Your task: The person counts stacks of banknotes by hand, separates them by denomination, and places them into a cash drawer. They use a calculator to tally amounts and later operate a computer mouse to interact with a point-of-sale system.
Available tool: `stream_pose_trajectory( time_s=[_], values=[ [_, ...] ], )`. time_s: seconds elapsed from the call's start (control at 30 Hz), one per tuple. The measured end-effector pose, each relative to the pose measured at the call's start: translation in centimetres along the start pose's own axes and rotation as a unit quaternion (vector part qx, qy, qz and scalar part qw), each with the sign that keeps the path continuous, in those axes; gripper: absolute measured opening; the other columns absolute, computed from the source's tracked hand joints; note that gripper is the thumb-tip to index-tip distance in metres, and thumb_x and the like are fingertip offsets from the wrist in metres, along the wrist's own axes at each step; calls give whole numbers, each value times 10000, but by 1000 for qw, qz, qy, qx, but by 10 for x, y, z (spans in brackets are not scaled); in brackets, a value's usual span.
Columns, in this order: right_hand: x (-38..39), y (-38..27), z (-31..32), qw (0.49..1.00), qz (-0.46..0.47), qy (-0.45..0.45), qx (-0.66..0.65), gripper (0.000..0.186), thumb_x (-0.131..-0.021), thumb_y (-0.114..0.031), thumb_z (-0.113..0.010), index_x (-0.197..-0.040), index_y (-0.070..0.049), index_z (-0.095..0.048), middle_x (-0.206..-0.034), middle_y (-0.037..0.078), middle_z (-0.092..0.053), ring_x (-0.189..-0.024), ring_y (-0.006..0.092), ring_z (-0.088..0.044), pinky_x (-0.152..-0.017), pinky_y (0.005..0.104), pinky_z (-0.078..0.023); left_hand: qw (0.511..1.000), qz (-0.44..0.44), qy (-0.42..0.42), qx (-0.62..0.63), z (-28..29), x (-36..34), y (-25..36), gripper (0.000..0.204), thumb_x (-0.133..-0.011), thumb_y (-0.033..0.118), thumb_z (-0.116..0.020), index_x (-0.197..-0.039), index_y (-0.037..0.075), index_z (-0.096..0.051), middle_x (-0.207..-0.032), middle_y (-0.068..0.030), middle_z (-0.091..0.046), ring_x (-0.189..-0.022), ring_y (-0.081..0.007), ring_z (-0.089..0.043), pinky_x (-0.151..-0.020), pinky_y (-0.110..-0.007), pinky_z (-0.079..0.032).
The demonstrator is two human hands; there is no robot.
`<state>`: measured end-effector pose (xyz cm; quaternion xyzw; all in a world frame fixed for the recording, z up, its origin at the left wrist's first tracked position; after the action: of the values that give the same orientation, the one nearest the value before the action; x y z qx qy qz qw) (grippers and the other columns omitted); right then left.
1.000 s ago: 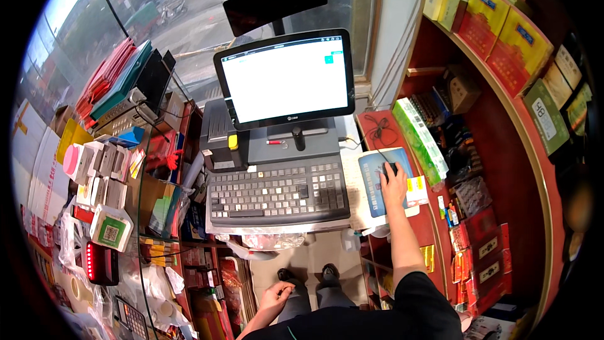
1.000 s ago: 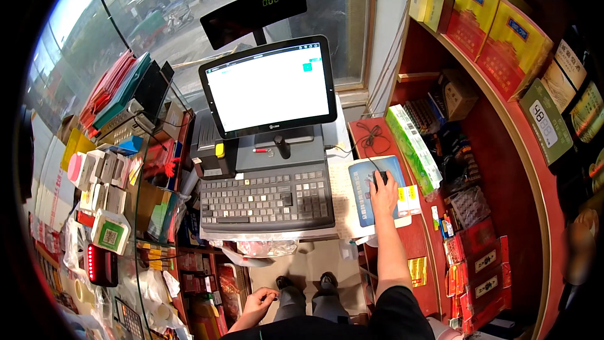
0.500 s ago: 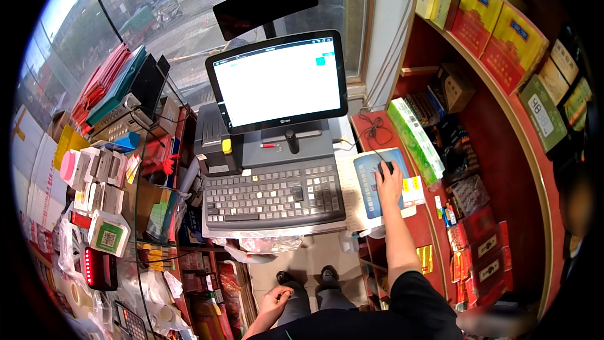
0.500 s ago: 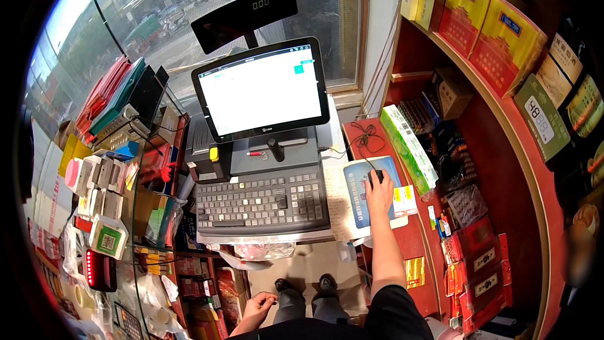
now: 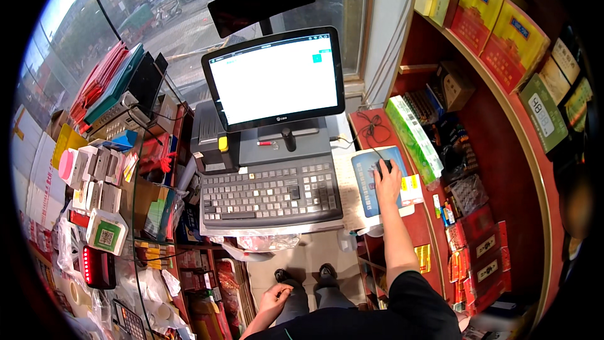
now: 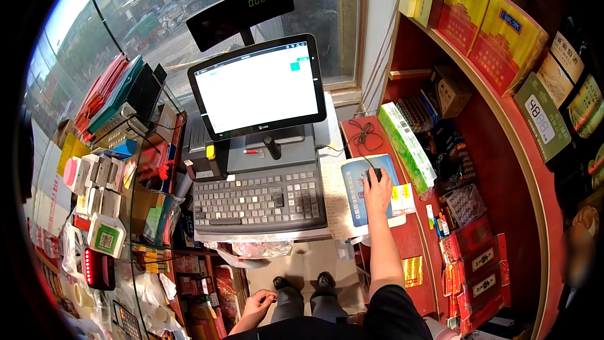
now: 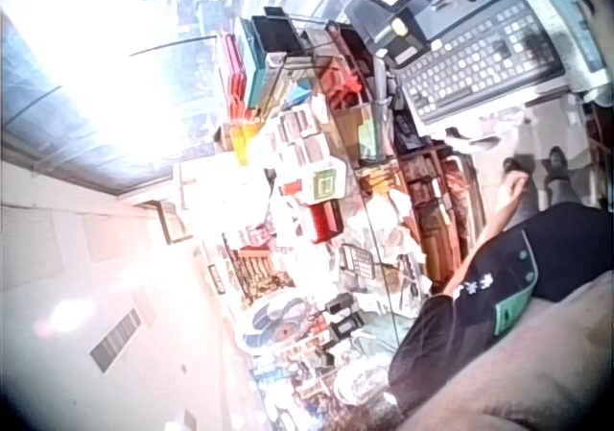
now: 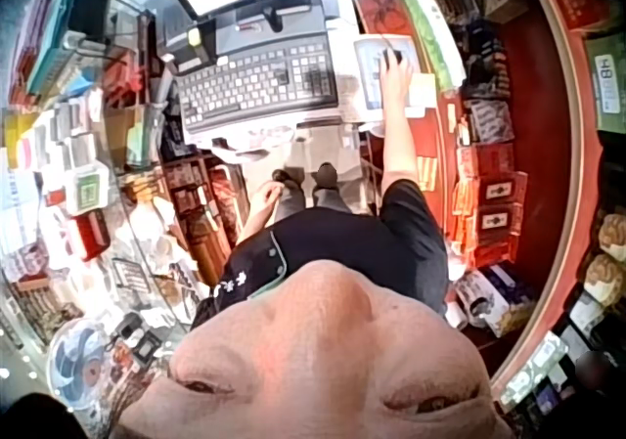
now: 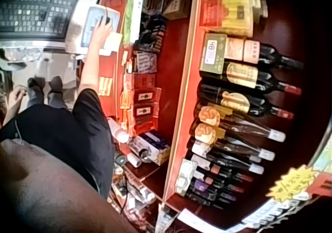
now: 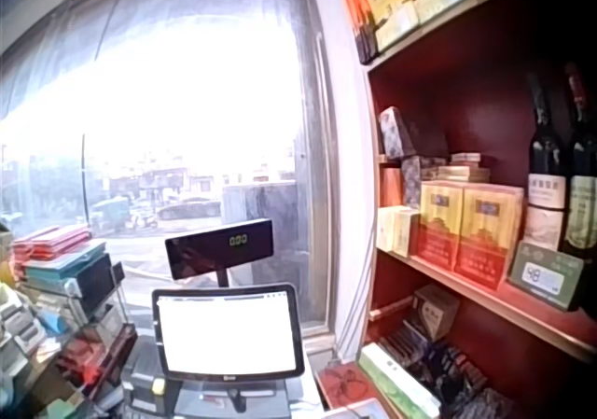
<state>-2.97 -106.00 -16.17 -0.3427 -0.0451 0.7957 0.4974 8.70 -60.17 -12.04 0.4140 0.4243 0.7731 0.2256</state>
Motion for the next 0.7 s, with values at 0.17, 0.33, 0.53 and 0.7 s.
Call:
stream_pose_trajectory(
  time_s=[0.17,0.33,0.53,0.7],
  values=[
    [-1,-2,1,1000,2,-5,1,394,-784,-195,-693,-1169,-143,-626,-1266,161,-497,-1043,354,-510,-892,418,-437,1000,13,0,21,-1,0,-3,154,-888,140,-601,-972,30,-669,-846,-76,-654,-764,-141,-597,-713,-271,-478],
    [0,1,0,1000,10,6,0,383,-786,-195,-690,-1160,-139,-629,-1261,159,-500,-1040,352,-511,-887,418,-440,1000,4,3,8,-1,-1,1,157,-888,146,-602,-974,33,-669,-848,-79,-655,-760,-149,-596,-712,-274,-478],
    [0,0,-2,1000,15,5,5,378,-786,-189,-687,-1155,-133,-629,-1253,161,-504,-1036,355,-514,-888,425,-440,1000,7,3,-11,0,1,4,161,-888,156,-600,-979,40,-665,-859,-87,-660,-783,-163,-613,-716,-282,-480],
    [0,-2,0,1000,11,-2,-3,382,-788,-185,-682,-1161,-123,-626,-1262,170,-496,-1043,369,-513,-899,428,-433,999,14,-7,-30,1,4,27,178,-900,173,-581,-988,38,-655,-915,-106,-659,-818,-202,-629,-726,-298,-482]
  ],
)
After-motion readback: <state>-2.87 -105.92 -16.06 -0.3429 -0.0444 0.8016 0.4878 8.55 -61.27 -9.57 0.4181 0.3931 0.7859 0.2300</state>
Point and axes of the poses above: each hand's wrist, its own x-axis away from the middle knuckle, its own z-axis out of the back of the hand, y = z × x, the point moved 3 cm from there along -x, towards the middle knuckle
